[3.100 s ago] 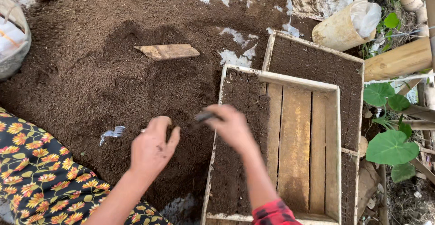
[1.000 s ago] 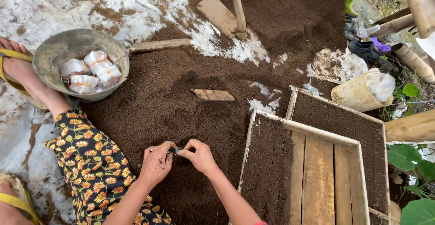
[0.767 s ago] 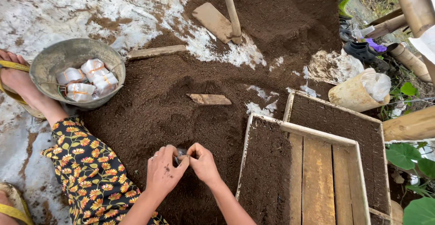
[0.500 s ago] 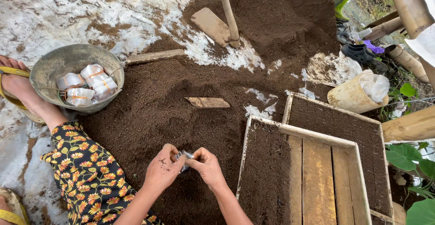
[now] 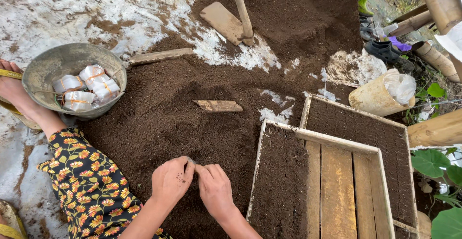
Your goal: The person scoops soil from a large pile on the ground and fills small plastic packets with it. They then place the filled packets into a wooden tray.
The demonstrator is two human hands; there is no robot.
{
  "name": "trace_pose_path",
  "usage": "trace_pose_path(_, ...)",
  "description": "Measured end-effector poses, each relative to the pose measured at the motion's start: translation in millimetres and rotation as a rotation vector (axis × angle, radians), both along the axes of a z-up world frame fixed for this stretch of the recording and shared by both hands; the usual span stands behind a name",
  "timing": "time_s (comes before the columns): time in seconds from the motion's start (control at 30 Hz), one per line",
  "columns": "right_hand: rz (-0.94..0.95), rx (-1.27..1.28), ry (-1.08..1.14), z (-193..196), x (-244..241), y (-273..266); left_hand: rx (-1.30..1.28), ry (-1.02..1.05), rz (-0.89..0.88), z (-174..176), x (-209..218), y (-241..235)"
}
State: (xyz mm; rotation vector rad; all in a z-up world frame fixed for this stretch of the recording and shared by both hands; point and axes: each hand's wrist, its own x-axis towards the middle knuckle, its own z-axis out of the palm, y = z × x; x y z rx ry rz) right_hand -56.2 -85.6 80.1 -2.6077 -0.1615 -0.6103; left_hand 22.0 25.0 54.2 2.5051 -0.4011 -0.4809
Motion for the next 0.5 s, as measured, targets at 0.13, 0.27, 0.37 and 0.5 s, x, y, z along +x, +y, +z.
trace_pose_path(0.13,0.041,-0.099,0.328,-20,-3,-7,-0.019,-0.204,0.012,-17,-9,-8)
trace_pose_path(0.27,-0.036,-0.166,0.662,-3,3,-24,-0.34,-0.14,-0.151,-25,-15,-8)
trace_pose_path(0.37,0.016,0.018,0.548,15,6,-31,-0.272,-0.243,-0.27,-43,-9,-12)
trace_pose_path(0.5,-0.521,0.747,0.364,-1,-19,-39,-0.148,-0.374,-0.221,-38,7,-16)
